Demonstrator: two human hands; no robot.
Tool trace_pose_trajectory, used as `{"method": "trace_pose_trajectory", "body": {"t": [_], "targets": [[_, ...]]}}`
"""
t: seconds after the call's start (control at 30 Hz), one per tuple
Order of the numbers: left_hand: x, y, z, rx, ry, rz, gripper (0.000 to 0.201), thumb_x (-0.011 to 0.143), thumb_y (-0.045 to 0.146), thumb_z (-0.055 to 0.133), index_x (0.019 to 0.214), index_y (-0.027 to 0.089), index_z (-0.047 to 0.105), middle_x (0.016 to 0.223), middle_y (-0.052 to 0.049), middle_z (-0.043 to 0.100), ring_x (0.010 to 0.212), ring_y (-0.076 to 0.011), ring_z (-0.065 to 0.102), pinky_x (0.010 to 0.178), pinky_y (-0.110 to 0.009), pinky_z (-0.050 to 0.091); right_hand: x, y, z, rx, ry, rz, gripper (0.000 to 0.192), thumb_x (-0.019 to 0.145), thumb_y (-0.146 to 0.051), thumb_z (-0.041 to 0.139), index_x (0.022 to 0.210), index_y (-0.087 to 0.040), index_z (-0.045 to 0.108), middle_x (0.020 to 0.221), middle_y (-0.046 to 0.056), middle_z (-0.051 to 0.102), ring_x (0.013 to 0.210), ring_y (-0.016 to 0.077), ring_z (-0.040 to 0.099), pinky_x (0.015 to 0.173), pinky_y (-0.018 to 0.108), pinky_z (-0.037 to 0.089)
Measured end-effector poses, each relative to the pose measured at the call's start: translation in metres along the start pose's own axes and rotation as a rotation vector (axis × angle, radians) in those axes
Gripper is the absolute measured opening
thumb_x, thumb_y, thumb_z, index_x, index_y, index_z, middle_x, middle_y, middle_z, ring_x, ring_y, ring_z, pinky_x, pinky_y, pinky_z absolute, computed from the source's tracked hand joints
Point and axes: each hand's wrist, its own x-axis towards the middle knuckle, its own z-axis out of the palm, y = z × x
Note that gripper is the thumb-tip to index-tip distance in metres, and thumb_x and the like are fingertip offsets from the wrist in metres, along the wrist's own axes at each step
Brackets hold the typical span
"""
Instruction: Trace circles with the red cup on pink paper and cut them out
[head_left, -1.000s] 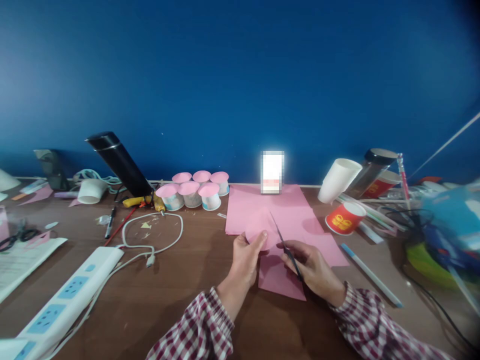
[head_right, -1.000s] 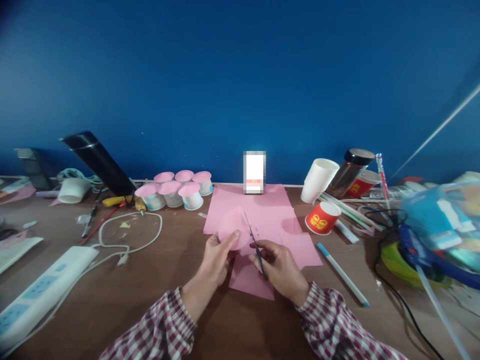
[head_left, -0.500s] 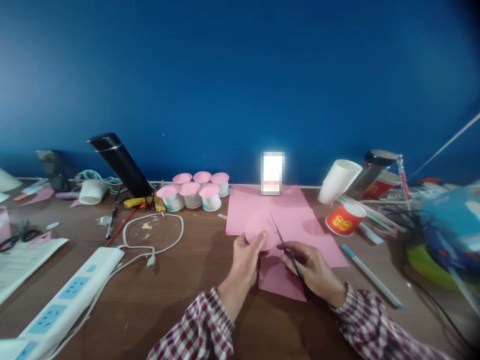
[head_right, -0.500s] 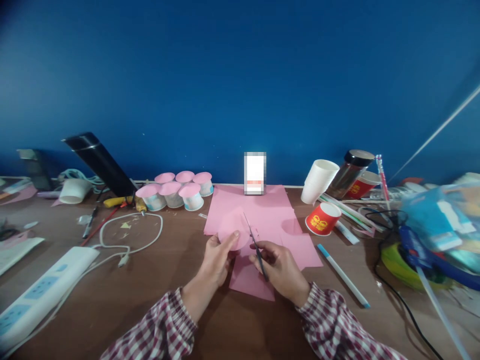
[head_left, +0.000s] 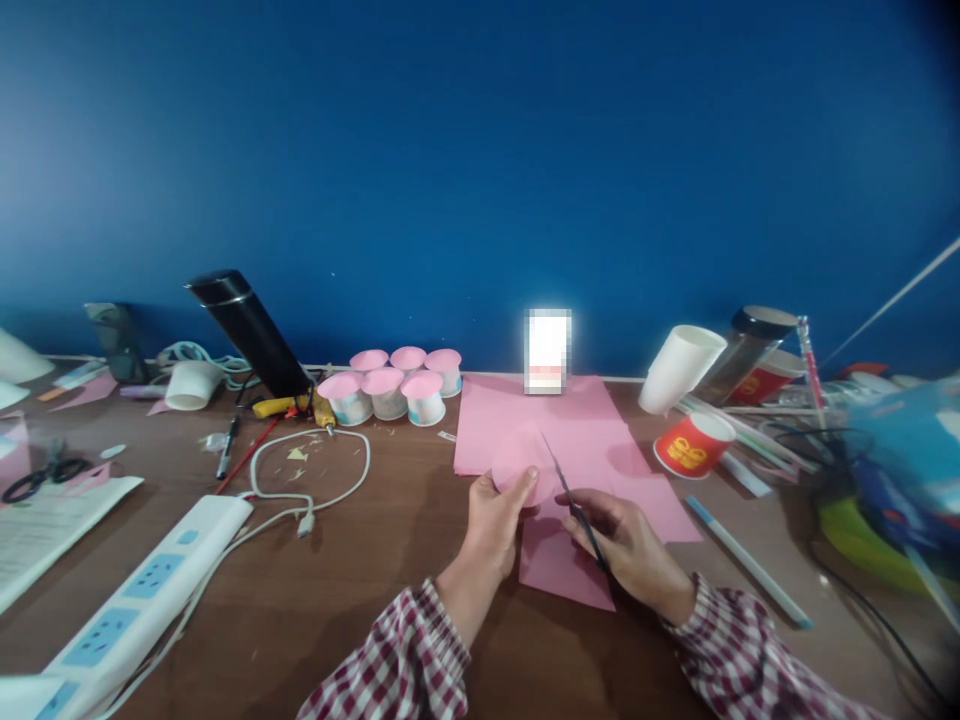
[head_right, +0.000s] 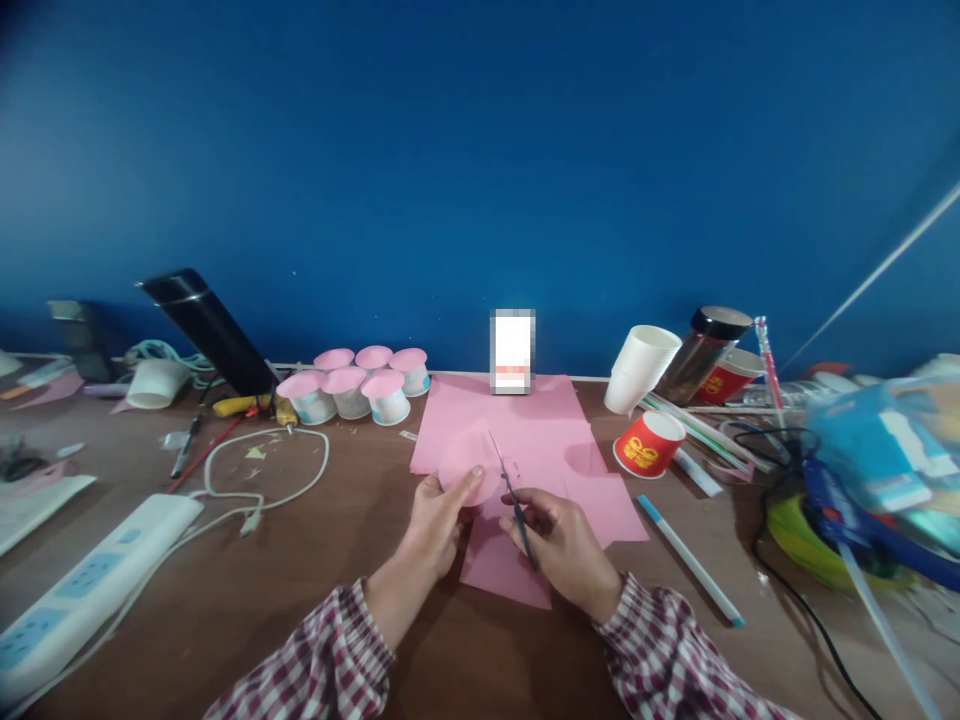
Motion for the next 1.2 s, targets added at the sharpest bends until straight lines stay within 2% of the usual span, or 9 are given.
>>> {"method": "trace_pose_trajectory", "body": {"t": [0.23,0.4,1.2], "targets": [[0.0015,-0.0024,-0.0016,0.028,-0.017,0.001,0.038,0.062,0.035,0.075,0.088,0.01,0.063,0.076,-0.008,0.067,0.061,-0.016,0.062,0.056,-0.027,0.049,0.0007,-0.0007,-0.0008,-0.008,-0.017,-0.024,0.04,0.074,-0.043,0.063,0.098,-0.012,0.059,0.065,0.0,0.055,0.051,0.011,0.047,0.048,0.024,0.044],[0.0028,-0.005,-0.0023,0.039,-0.02,-0.005,0.039,0.062,0.035,0.075,0.089,0.009,0.062,0.07,-0.007,0.066,0.056,-0.0152,0.059,0.055,-0.03,0.049,0.0002,0.0025,-0.0022,-0.016,-0.036,-0.042,0.038,0.077,-0.042,0.06,0.1,-0.012,0.057,0.064,-0.001,0.052,0.052,0.0108,0.045,0.048,0.024,0.041],[0.0033,-0.0068,-0.0025,0.023,-0.009,0.022,0.038,0.063,0.035,0.074,0.089,0.01,0.063,0.076,-0.008,0.067,0.061,-0.0157,0.061,0.055,-0.027,0.049,0.0,0.0042,-0.0018,0.002,-0.022,-0.034,0.039,0.077,-0.042,0.06,0.1,-0.011,0.056,0.065,-0.001,0.052,0.05,0.0097,0.044,0.048,0.024,0.041]]}}
